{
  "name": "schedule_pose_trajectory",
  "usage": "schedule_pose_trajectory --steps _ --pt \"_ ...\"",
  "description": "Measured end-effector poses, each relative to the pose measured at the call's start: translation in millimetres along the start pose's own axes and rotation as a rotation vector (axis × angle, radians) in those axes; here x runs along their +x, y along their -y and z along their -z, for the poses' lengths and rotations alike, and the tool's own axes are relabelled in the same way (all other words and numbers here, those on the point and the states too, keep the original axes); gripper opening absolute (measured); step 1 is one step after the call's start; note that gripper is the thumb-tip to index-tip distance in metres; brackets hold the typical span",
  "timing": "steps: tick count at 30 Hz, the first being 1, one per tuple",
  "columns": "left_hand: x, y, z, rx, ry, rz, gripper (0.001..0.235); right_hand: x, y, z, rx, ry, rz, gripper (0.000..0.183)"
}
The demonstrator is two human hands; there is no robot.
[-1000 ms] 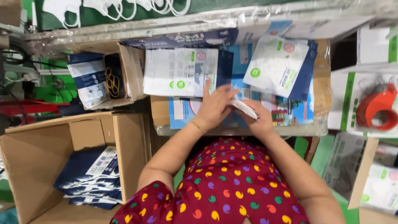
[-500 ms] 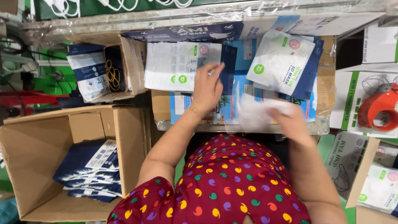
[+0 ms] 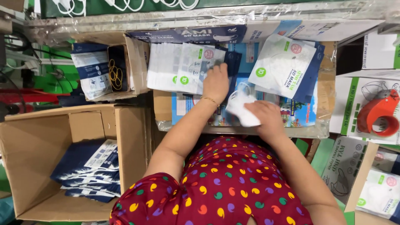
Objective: The person picks white face masks from a conveyor and places each mask into a clear plastic bag, pressing the bag closed. They also fold a cardboard box, seal it with a tape dispenser, and stack packed boxes and bags on the work table.
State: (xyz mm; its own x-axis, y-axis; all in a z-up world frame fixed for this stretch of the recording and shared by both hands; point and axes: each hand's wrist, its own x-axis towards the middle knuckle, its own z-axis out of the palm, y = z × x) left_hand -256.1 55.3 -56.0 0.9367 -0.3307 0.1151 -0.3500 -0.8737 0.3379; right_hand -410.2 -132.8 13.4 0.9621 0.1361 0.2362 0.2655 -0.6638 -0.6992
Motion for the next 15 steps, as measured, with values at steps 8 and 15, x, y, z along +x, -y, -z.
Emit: schedule_pose_trajectory --steps 8,15 --pt "-21.9 3.3 38.7 -0.439 -0.113 -0.007 0.017 3.4 -1.3 0.5 0.460 0.150 -0.223 0.038" --pt "-62.5 -26.1 96.1 -0.689 -0.178 -0.347 0.018 22.8 -18.2 -15.6 0.482 -0.141 -0.475 0.034"
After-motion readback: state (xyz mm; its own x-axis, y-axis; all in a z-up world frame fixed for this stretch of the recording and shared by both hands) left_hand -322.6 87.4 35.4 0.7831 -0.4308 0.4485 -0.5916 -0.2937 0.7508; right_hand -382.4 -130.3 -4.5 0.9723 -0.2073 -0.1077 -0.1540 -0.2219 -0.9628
